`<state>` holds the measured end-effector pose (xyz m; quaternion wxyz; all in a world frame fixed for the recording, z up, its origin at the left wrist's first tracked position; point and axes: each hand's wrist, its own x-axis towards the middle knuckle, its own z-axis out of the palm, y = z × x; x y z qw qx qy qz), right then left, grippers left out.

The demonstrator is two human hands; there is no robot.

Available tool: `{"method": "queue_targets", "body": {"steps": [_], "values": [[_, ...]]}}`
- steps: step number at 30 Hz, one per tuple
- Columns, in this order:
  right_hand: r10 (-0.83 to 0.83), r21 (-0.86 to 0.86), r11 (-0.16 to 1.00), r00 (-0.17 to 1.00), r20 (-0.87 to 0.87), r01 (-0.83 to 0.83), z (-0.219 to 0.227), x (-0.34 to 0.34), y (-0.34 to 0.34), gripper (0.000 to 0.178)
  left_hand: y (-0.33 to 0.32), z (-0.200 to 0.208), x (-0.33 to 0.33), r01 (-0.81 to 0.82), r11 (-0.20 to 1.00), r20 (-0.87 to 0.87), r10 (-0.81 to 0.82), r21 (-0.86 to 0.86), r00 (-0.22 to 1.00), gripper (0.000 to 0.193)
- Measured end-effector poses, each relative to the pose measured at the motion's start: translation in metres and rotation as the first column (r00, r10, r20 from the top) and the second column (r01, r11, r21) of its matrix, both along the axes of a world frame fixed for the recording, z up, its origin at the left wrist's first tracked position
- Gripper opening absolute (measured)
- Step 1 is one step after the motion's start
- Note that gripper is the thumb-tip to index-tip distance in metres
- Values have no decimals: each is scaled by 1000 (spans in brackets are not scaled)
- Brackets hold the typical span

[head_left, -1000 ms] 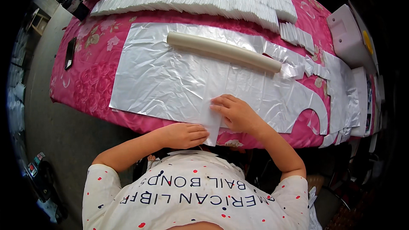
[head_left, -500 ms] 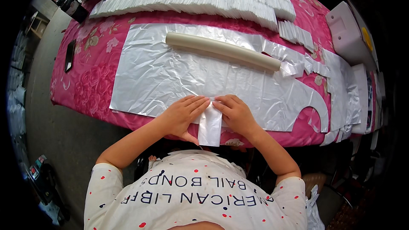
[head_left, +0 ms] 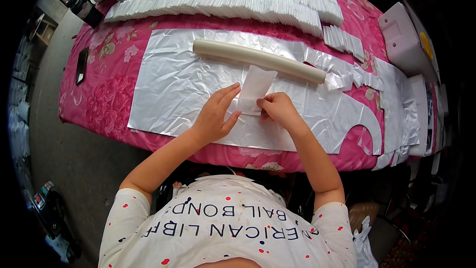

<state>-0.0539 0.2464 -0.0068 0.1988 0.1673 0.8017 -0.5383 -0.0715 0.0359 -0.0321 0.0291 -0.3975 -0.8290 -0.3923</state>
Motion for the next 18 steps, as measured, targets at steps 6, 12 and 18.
{"method": "queue_targets", "body": {"steps": [6,12,18], "values": [[26,-41,999,995,95,-22,-4,-6,7,28,23,-10,25,50,913,-96,-97,-405,991,75],[100,309,950,984,-147,-50,2,10,-4,28,25,-13,23,3,911,-115,-56,-412,992,73],[701,782,622,473,-533,-41,-18,10,12,52,29,-1,10,-22,966,-108,-6,-258,994,60]]}}
